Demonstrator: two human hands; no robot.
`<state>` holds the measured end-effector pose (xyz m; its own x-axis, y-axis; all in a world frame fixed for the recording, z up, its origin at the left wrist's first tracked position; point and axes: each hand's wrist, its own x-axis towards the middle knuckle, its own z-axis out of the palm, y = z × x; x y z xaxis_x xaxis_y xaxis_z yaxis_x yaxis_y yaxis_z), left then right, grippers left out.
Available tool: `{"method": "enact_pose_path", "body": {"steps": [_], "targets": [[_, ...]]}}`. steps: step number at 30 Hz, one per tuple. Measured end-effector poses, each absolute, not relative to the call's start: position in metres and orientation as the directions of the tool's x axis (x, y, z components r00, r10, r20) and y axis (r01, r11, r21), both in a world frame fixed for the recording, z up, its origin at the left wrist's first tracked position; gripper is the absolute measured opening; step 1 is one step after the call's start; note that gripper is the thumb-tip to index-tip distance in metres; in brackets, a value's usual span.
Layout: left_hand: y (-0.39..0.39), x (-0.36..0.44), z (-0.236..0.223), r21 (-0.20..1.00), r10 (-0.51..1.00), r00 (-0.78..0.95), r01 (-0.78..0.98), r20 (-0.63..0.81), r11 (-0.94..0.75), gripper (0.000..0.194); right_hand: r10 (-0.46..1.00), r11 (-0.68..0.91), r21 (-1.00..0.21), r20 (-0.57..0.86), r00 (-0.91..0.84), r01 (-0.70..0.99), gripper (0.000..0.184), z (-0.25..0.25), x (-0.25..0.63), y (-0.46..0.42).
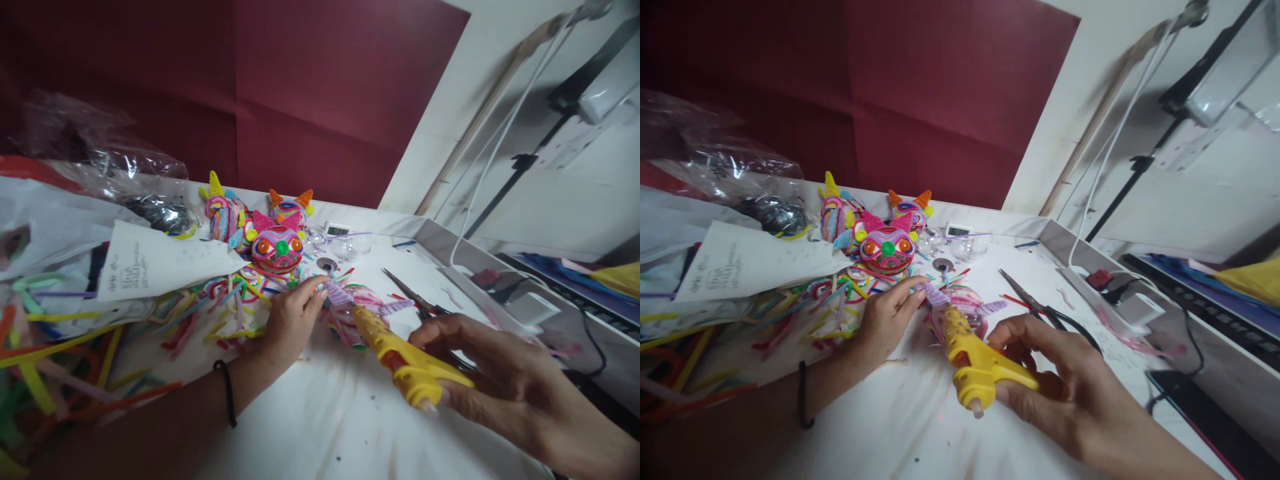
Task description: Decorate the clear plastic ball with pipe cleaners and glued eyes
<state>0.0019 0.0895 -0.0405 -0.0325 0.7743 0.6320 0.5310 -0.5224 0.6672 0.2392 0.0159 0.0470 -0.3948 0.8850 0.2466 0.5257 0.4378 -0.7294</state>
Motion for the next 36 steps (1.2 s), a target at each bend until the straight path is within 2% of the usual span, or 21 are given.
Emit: {"method": "enact_pose_path", "body": {"steps": [21, 29, 36], "targets": [[0.0883, 0.0029, -0.0387, 0.668, 0.768, -0.027, 0.515, 0.639, -0.538, 0.023, 0.879, 0.449, -0.759, 0.281, -0.385, 0.471, 0.017, 0.0445, 0.2341, 0.0165], [0.0888, 0.0029, -0.039, 0.652, 0.754, -0.025, 0.521, 0.656, -0.55, 0.023, 0.863, 0.475, -0.726, 0.273, -0.426, 0.497, 0.019, 0.0436, 0.2352, 0.0172], [0.0884, 0.0034, -0.0386, 0.651, 0.762, -0.025, 0.539, 0.647, -0.535, 0.021, 0.874, 0.442, -0.781, 0.264, -0.408, 0.441, 0.017, 0.0445, 0.2327, 0.0151]]}}
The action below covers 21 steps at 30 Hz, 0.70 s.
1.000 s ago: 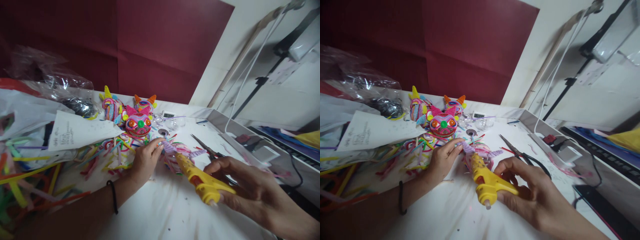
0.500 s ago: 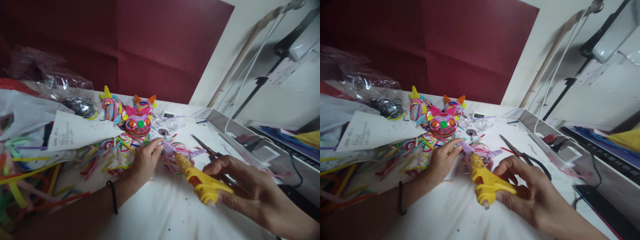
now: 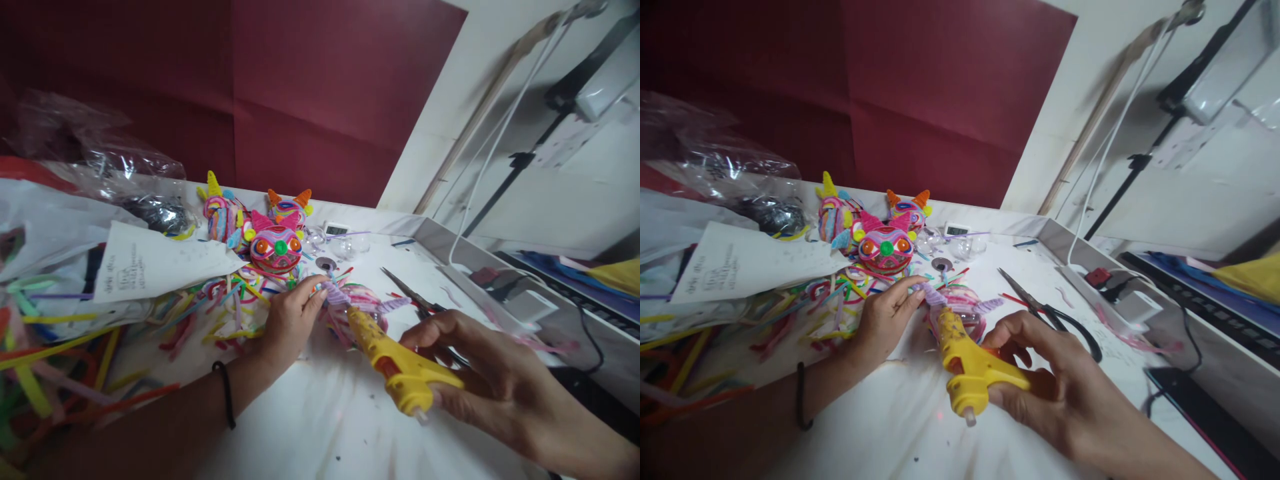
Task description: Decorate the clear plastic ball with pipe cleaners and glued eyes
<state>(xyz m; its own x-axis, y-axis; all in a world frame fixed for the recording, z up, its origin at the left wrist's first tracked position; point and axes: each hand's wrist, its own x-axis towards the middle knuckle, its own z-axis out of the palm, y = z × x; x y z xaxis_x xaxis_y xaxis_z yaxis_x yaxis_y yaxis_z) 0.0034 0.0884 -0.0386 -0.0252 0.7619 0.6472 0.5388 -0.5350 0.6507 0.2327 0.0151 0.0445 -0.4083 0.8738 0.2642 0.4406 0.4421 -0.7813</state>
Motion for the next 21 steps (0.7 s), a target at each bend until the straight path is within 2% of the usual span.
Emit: {"method": "enact_pose_path", "body": {"steps": [14, 21], "targets": [[0.087, 0.004, -0.035, 0.643, 0.75, -0.026, 0.534, 0.661, -0.549, 0.019, 0.874, 0.387, -0.819, 0.181, -0.45, 0.423, 0.02, 0.041, 0.241, 0.013], [0.086, 0.005, -0.035, 0.663, 0.768, -0.034, 0.531, 0.639, -0.528, 0.018, 0.855, 0.433, -0.772, 0.187, -0.484, 0.465, 0.03, 0.041, 0.247, 0.009]]}}
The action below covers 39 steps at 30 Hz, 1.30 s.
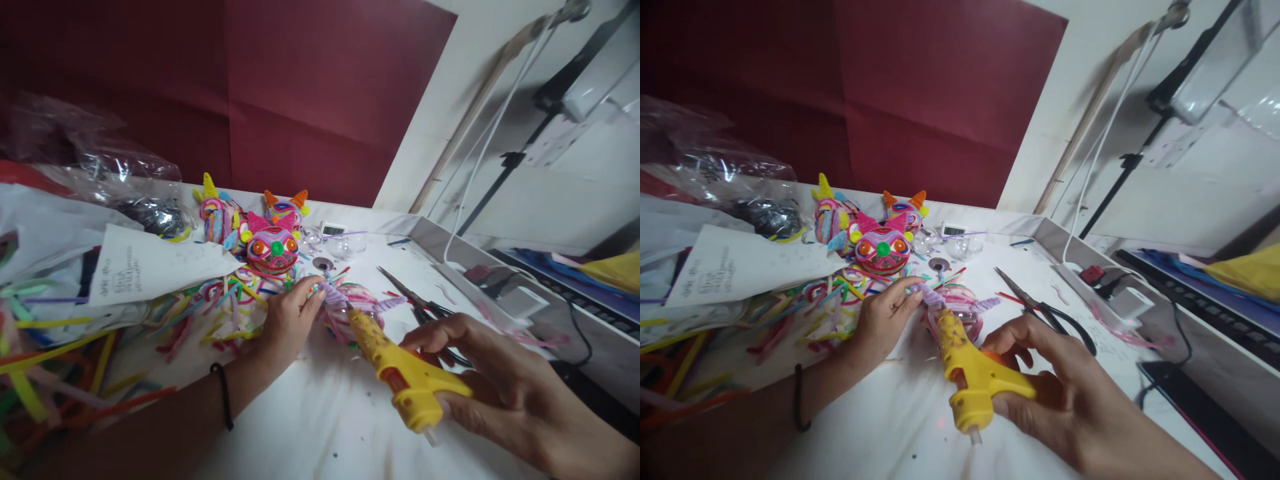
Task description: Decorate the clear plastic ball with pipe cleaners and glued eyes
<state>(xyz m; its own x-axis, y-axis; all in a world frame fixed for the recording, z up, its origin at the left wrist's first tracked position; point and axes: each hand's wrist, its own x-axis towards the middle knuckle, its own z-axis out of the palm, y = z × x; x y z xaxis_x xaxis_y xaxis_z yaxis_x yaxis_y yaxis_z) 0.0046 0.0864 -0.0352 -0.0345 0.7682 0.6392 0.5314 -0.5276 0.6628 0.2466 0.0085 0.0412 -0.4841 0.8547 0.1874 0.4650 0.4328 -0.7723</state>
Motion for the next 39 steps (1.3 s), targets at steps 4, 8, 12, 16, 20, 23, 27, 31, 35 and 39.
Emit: {"method": "enact_pose_path", "body": {"steps": [4, 8, 12, 16, 20, 23, 27, 31, 35, 39], "targets": [[0.087, 0.005, -0.035, 0.659, 0.764, -0.033, 0.531, 0.644, -0.532, 0.019, 0.84, 0.457, -0.766, 0.203, -0.504, 0.452, 0.027, 0.038, 0.245, 0.001], [0.086, 0.005, -0.034, 0.657, 0.77, -0.023, 0.54, 0.637, -0.527, 0.02, 0.824, 0.43, -0.716, 0.062, -0.563, 0.551, 0.036, 0.031, 0.245, -0.008], [0.084, 0.005, -0.033, 0.659, 0.771, -0.029, 0.54, 0.636, -0.523, 0.02, 0.809, 0.441, -0.586, -0.07, -0.584, 0.68, 0.03, 0.02, 0.241, -0.014], [0.084, 0.005, -0.032, 0.648, 0.763, -0.021, 0.543, 0.646, -0.534, 0.021, 0.781, 0.533, -0.469, -0.049, -0.623, 0.704, 0.027, 0.011, 0.231, -0.014], [0.084, 0.004, -0.032, 0.656, 0.774, -0.034, 0.555, 0.633, -0.512, 0.022, 0.729, 0.608, -0.421, -0.04, -0.684, 0.673, 0.031, 0.016, 0.225, -0.013], [0.084, 0.004, -0.032, 0.66, 0.777, -0.042, 0.559, 0.628, -0.503, 0.023, 0.686, 0.671, -0.392, 0.007, -0.727, 0.629, 0.03, 0.032, 0.227, -0.008], [0.084, 0.004, -0.032, 0.653, 0.774, -0.037, 0.563, 0.632, -0.506, 0.024, 0.704, 0.709, -0.315, 0.281, -0.652, 0.63, 0.023, 0.061, 0.223, 0.017], [0.084, 0.005, -0.031, 0.643, 0.773, -0.036, 0.58, 0.634, -0.5, 0.024, 0.792, 0.609, -0.311, 0.294, -0.535, 0.73, 0.018, 0.083, 0.205, 0.06], [0.085, 0.005, -0.031, 0.625, 0.754, -0.033, 0.584, 0.656, -0.518, 0.024, 0.821, 0.569, -0.327, 0.171, -0.545, 0.755, 0.01, 0.088, 0.185, 0.095], [0.085, 0.004, -0.031, 0.614, 0.745, -0.028, 0.586, 0.667, -0.528, 0.025, 0.827, 0.544, -0.306, 0.041, -0.56, 0.781, 0.005, 0.083, 0.174, 0.107]]}}
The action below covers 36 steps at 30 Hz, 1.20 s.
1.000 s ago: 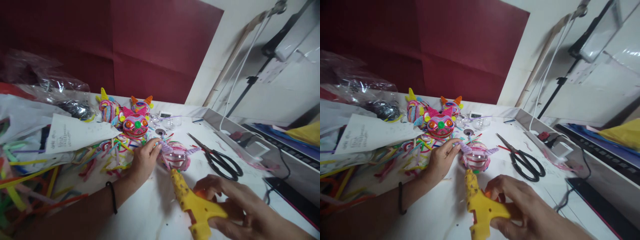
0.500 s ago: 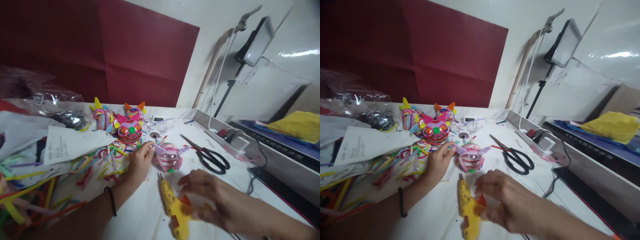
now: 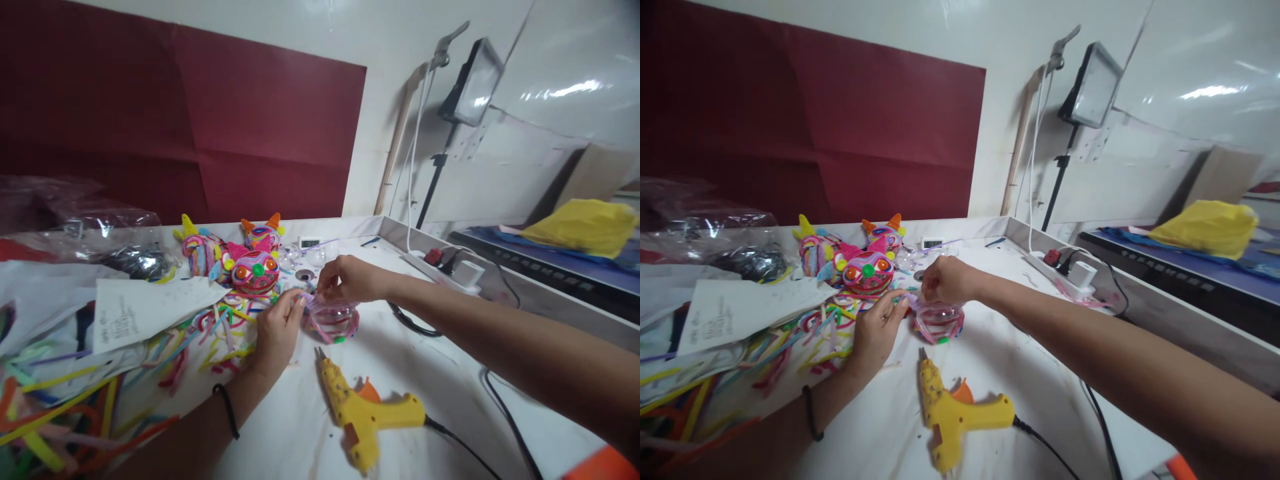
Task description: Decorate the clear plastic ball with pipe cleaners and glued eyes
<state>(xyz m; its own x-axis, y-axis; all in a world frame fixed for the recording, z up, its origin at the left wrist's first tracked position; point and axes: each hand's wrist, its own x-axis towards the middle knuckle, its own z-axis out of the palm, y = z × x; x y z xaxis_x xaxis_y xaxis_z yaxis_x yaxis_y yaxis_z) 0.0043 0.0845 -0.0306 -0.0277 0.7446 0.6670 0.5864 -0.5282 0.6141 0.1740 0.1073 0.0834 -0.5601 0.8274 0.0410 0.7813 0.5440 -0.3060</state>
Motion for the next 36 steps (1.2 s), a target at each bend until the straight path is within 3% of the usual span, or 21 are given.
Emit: {"method": "enact_pose_path", "body": {"steps": [10, 25, 30, 36], "targets": [[0.0838, 0.0057, -0.0323, 0.652, 0.777, -0.018, 0.557, 0.629, -0.515, 0.025, 0.834, 0.501, -0.222, -0.134, -0.535, 0.837, 0.021, 0.0822, 0.1704, 0.1123], [0.0825, 0.0061, -0.0315, 0.662, 0.786, -0.018, 0.552, 0.617, -0.507, 0.025, 0.851, 0.45, -0.223, -0.187, -0.491, 0.865, 0.027, 0.0773, 0.1679, 0.1148], [0.0819, 0.0066, -0.0321, 0.691, 0.822, -0.009, 0.546, 0.569, -0.473, 0.03, 0.856, 0.436, -0.231, -0.192, -0.48, 0.87, 0.027, 0.0773, 0.1693, 0.1155], [0.0783, 0.0076, -0.0321, 0.72, 0.864, 0.033, 0.538, 0.502, -0.439, 0.023, 0.859, 0.427, -0.255, -0.184, -0.477, 0.868, 0.026, 0.0776, 0.1704, 0.1143]]}}
